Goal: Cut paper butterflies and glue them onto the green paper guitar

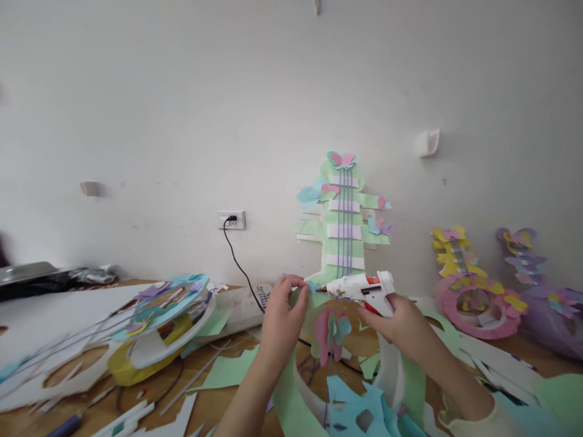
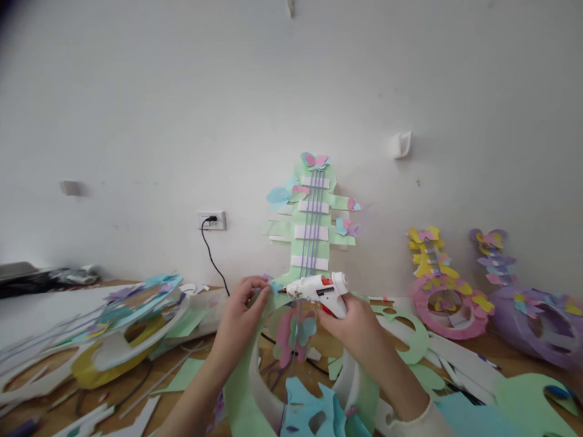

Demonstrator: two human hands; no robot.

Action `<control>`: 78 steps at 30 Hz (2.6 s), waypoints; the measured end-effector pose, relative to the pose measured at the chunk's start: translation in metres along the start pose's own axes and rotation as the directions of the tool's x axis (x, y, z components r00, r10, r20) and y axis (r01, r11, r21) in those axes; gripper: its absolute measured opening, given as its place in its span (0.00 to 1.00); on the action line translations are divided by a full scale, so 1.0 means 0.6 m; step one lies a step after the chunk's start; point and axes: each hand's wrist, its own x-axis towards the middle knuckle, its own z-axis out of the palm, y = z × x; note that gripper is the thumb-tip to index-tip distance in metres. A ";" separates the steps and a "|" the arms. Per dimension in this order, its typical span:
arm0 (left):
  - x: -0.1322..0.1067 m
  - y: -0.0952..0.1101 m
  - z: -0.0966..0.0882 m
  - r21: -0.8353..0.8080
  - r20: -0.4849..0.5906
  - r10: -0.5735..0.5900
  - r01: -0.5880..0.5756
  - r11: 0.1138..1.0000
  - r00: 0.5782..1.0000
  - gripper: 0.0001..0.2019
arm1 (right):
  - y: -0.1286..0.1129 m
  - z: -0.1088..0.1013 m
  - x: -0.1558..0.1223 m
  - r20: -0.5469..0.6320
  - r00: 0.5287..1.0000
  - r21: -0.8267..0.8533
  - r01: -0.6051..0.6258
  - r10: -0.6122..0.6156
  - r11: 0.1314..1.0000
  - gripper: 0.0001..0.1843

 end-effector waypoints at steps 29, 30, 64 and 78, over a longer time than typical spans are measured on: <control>-0.001 0.004 0.001 0.029 0.026 -0.016 0.015 0.999 1.000 0.05 | -0.001 0.004 -0.002 -0.011 1.000 -0.005 -0.011 0.011 1.000 0.10; -0.001 0.004 0.002 0.038 0.026 -0.014 0.013 0.999 1.000 0.05 | 0.000 0.004 -0.002 -0.008 1.000 -0.004 -0.012 0.012 1.000 0.10; -0.004 0.003 0.001 0.076 -0.051 -0.022 0.026 0.997 0.998 0.09 | 0.002 0.001 -0.001 0.018 1.000 0.011 0.017 -0.017 1.000 0.09; -0.003 0.004 -0.008 0.047 -0.109 -0.174 0.179 0.983 0.979 0.09 | 0.041 -0.055 0.015 -0.027 0.998 0.668 -0.023 0.055 0.744 0.21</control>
